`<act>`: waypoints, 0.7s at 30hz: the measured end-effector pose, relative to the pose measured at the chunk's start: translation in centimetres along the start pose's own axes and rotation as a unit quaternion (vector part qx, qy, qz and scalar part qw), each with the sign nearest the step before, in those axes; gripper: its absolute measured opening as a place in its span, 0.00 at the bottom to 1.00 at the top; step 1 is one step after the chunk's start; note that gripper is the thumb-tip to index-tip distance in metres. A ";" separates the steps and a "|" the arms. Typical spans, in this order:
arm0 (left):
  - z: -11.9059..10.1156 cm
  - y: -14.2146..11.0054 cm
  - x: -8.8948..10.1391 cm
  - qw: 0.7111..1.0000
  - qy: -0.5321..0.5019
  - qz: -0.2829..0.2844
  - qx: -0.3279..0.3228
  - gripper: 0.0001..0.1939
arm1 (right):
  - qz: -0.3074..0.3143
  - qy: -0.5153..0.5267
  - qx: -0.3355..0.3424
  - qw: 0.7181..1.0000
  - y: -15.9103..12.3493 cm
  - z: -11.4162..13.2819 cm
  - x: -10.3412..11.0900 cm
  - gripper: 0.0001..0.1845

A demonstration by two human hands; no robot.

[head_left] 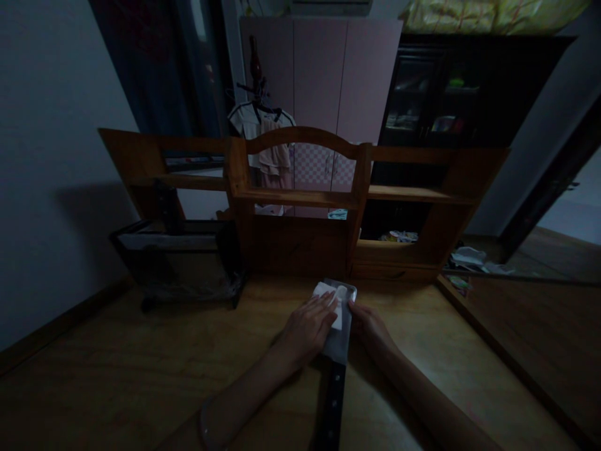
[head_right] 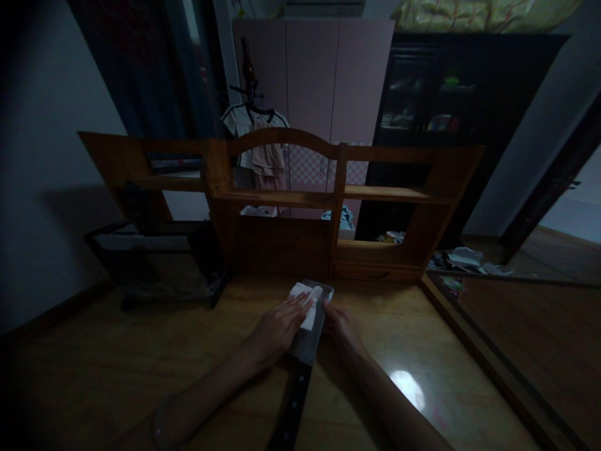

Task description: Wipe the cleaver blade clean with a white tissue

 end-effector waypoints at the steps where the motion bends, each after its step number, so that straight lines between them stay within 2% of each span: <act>1: 0.2 0.0 -0.1 1.000 0.002 -0.009 0.008 0.22 | 0.002 -0.002 -0.002 1.000 0.0 0.1 0.0 0.15; 5: 0.6 0.1 -0.5 0.998 0.019 -0.045 0.035 0.23 | -0.003 -0.012 -0.010 1.000 0.0 0.3 -0.1 0.16; 7: 0.5 0.1 -0.5 0.998 0.027 -0.052 0.023 0.23 | -0.004 -0.008 -0.012 1.000 0.1 0.2 -0.1 0.15; 13: -0.7 0.0 -0.4 0.998 0.002 0.015 -0.055 0.24 | 0.005 0.008 0.017 1.000 0.2 -0.1 0.0 0.10; 16: -0.8 -0.1 -0.5 0.998 -0.009 0.045 -0.046 0.24 | 0.004 0.004 0.014 1.000 0.2 -0.3 0.0 0.09; 21: -0.2 -0.1 -0.4 1.000 -0.002 0.020 -0.011 0.24 | 0.018 -0.005 0.013 1.000 0.2 -0.3 0.0 0.12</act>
Point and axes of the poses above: each hand's wrist, its own y-axis towards the middle knuckle, its own x-axis out of the back of the hand, z = x × y, the point moved 1 cm from there along y, towards the middle knuckle, and after that the axes turned 10 degrees about -y, right-handed, at the moved point
